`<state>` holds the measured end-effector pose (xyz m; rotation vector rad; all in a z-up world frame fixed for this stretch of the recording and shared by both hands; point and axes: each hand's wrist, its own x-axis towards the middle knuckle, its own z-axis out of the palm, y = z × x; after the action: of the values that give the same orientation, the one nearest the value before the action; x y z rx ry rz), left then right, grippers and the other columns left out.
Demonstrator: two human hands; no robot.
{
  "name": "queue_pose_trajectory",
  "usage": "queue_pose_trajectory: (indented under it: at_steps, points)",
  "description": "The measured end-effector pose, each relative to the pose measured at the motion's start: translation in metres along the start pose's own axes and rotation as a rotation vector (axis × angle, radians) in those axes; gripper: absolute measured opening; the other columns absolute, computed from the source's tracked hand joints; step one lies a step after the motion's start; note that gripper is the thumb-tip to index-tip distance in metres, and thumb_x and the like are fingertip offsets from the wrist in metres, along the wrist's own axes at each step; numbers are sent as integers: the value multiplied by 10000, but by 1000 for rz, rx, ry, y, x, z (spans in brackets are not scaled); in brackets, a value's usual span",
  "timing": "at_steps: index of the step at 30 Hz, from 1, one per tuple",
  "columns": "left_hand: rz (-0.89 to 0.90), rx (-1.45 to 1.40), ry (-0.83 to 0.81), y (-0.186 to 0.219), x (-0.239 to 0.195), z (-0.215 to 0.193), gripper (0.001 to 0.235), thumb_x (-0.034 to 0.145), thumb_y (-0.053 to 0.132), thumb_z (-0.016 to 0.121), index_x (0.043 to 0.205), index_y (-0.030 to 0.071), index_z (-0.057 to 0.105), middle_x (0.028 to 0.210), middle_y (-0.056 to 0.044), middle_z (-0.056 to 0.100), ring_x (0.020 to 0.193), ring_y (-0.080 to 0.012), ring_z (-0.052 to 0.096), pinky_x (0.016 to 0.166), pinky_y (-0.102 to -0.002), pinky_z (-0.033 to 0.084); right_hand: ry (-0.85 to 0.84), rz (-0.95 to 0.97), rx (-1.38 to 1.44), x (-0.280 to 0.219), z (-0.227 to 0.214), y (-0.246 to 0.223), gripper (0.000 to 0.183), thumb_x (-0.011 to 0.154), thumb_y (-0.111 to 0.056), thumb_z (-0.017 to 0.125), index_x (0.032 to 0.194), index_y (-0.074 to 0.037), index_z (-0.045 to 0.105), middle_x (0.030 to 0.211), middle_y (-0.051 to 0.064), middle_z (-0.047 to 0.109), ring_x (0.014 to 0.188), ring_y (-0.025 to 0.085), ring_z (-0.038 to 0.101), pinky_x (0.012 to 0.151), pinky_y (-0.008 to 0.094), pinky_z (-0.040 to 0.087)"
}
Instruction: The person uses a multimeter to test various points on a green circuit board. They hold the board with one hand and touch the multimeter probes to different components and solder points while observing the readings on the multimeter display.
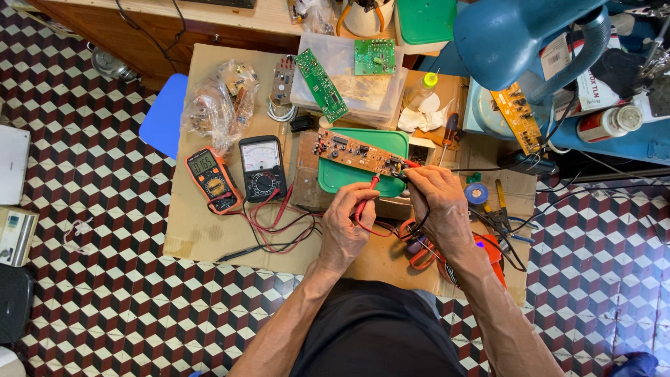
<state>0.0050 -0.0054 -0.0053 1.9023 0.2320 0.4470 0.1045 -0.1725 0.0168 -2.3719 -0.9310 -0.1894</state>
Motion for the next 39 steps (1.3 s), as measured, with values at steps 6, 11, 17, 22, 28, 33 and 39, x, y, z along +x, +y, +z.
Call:
queue_pose_trajectory:
  at_steps: [6,11,17,22,28,33,39]
  points:
    - [-10,3,-8,-4,-1,1,132,974,79,637,1087,30,683,1171,-131,689,1027,-275,720,880,-359,609,1,0,-7,0,1,1,275,916,-41,711,1189,-6,715,1149,139,728,1133,321,653,967,433,485]
    - [-9,2,-11,-5,-1,1,128,975,85,635,1081,35,687,1170,-123,696,1017,-266,722,879,-352,608,7,-1,-6,-1,1,1,277,916,-40,714,1191,-9,713,1155,136,727,1134,320,653,968,433,487]
    - [-30,-35,6,1,-2,2,135,979,80,639,1097,31,681,1174,-123,697,1023,-257,725,873,-338,609,-5,2,-12,1,-2,-3,277,907,-34,719,1184,-14,713,1143,132,725,1123,313,658,958,429,491]
    - [-55,-41,53,5,-6,-6,152,992,81,659,1132,23,660,1144,-126,698,1015,-254,723,871,-337,605,-29,43,-24,4,-8,-12,289,906,-26,721,1194,-15,705,1166,132,719,1133,313,654,955,415,493]
    - [-137,-101,58,8,-6,-13,156,990,92,685,1128,24,660,1171,-130,721,1045,-243,740,894,-324,614,-54,111,-19,8,-10,-18,313,900,8,722,1211,-18,709,1189,124,719,1139,302,650,977,389,514]
    - [-180,-173,21,6,0,-15,134,1010,78,666,1133,26,669,1190,-126,718,1063,-228,738,899,-312,621,-90,136,-55,11,-12,-21,323,886,13,734,1208,-14,710,1182,116,722,1142,298,656,973,398,509]
    - [-178,-145,-19,3,10,-11,164,1025,94,650,1174,35,685,1207,-125,710,1093,-225,740,909,-303,600,-124,176,-66,15,-15,-27,317,894,7,737,1209,-14,710,1188,108,721,1144,291,667,975,399,507]
